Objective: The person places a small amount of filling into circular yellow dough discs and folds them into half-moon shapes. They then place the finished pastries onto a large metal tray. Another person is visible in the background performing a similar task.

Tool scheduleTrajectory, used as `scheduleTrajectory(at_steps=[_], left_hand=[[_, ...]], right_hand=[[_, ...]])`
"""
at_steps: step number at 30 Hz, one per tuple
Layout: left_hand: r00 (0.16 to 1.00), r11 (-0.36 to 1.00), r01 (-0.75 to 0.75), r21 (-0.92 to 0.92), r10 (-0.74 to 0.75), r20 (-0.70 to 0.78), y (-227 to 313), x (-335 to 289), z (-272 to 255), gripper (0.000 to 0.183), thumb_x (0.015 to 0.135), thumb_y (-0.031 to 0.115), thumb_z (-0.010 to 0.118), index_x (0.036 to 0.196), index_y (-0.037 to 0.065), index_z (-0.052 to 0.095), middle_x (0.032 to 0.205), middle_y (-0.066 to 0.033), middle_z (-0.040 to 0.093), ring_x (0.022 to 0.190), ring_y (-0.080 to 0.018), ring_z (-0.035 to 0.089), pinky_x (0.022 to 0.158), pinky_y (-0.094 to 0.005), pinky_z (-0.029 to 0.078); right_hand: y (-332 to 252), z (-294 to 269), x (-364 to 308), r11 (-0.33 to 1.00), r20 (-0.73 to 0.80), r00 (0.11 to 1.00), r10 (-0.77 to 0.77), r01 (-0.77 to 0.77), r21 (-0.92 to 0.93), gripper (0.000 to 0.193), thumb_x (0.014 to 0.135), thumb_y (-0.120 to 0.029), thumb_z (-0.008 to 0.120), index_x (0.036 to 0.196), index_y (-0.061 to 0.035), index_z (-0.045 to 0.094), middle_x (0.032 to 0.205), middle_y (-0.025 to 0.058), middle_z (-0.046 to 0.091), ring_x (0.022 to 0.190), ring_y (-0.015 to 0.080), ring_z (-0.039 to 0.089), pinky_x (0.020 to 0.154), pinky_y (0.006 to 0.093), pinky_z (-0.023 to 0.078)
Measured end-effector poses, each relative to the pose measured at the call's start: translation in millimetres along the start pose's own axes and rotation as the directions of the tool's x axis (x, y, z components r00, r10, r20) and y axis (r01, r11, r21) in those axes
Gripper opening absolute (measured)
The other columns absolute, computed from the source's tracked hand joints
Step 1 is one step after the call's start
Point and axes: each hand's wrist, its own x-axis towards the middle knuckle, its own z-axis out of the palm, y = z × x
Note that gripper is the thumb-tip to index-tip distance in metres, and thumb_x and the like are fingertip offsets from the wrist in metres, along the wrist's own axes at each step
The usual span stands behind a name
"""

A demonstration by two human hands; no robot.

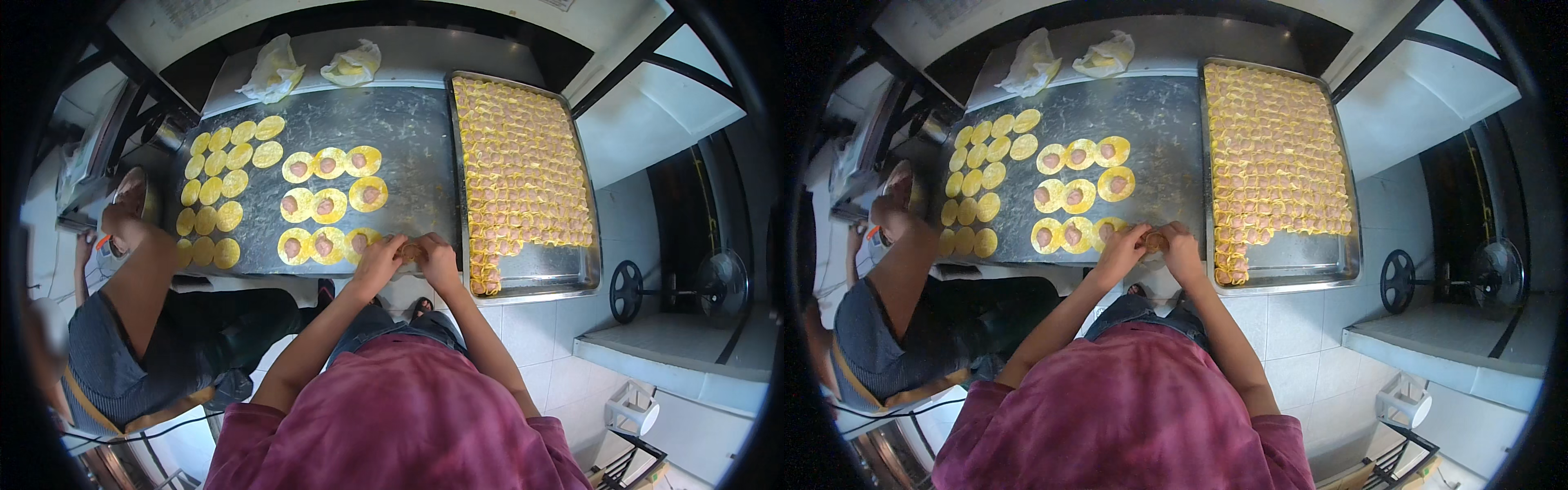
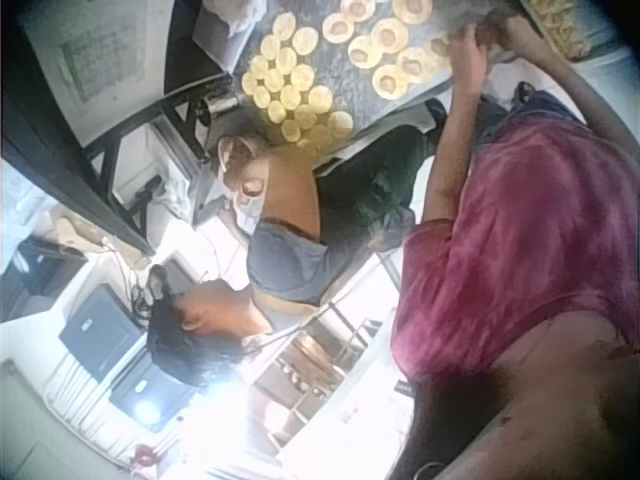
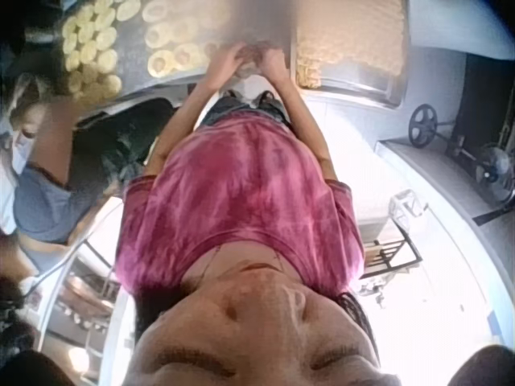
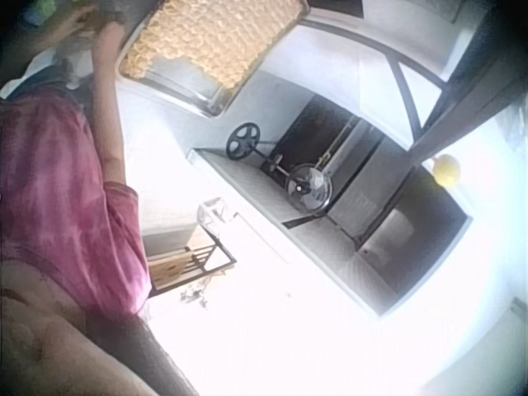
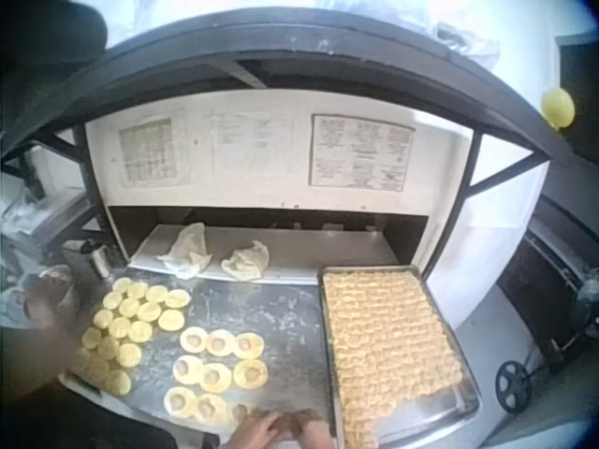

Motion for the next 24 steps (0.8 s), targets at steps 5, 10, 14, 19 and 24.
scheduleTrajectory(at_steps=[5, 10, 14, 19, 24], left_hand=[[1.0, 0.995, 0.025, 0.092, -0.026, 0.008, -0.7, -0.2, 1.8, 0.032, 0.069, -0.001, 0.062, 0.1, 0.002, 0.057, 0.088, -0.0176, 0.062, 0.079, -0.0328, 0.061, 0.068, -0.0383, 0.048], [0.981, 0.993, 0.116, -0.039, -0.108, 0.158, 7.6, 4.4, -11.0, 0.03, 0.07, 0.003, 0.063, 0.099, 0.0, 0.058, 0.084, -0.0171, 0.062, 0.074, -0.0299, 0.062, 0.065, -0.0354, 0.048], [0.993, 0.998, -0.042, -0.055, 0.048, 0.112, -6.6, 4.3, -7.8, 0.031, 0.07, 0.005, 0.064, 0.1, 0.001, 0.058, 0.081, -0.0159, 0.063, 0.073, -0.0299, 0.062, 0.065, -0.0345, 0.048], [0.975, 0.995, 0.071, 0.068, -0.084, 0.206, -1.5, 13.9, -2.5, 0.03, 0.07, 0.006, 0.064, 0.099, 0.001, 0.058, 0.087, -0.0161, 0.062, 0.075, -0.03, 0.061, 0.067, -0.0341, 0.048], [0.997, 1.0, -0.019, -0.008, 0.02, 0.072, -3.1, 9.6, -3.6, 0.028, 0.068, 0.003, 0.065, 0.094, 0.001, 0.057, 0.079, -0.015, 0.063, 0.072, -0.0273, 0.063, 0.064, -0.0333, 0.049]], right_hand=[[-11.2, -0.2, -6.8, 0.999, -0.047, 0.999, -0.009, 0.007, -0.04, 0.031, 0.061, 0.003, 0.063, 0.092, -0.0019, 0.061, 0.091, 0.013, 0.057, 0.079, 0.0329, 0.059, 0.069, 0.0371, 0.049], [1.3, 0.3, -5.0, 0.998, 0.015, 0.998, 0.06, -0.06, 0.018, 0.03, 0.066, 0.0, 0.062, 0.095, -0.0054, 0.059, 0.095, 0.0141, 0.056, 0.083, 0.0374, 0.058, 0.072, 0.0425, 0.048], [-4.9, -2.0, -6.3, 0.997, -0.012, 0.997, 0.073, -0.073, -0.036, 0.029, 0.065, 0.001, 0.061, 0.094, -0.0039, 0.06, 0.095, 0.0141, 0.056, 0.081, 0.0356, 0.059, 0.069, 0.0408, 0.049], [9.6, 2.3, -2.7, 1.0, 0.011, 1.0, -0.002, 0.003, -0.016, 0.034, 0.062, 0.003, 0.061, 0.096, -0.0021, 0.059, 0.093, 0.0148, 0.057, 0.079, 0.034, 0.059, 0.066, 0.0381, 0.05], [-10.3, -6.3, -8.8, 0.995, -0.025, 0.996, 0.089, -0.09, -0.038, 0.033, 0.063, 0.001, 0.063, 0.095, -0.0021, 0.059, 0.092, 0.0162, 0.057, 0.08, 0.0353, 0.059, 0.068, 0.0393, 0.049]])
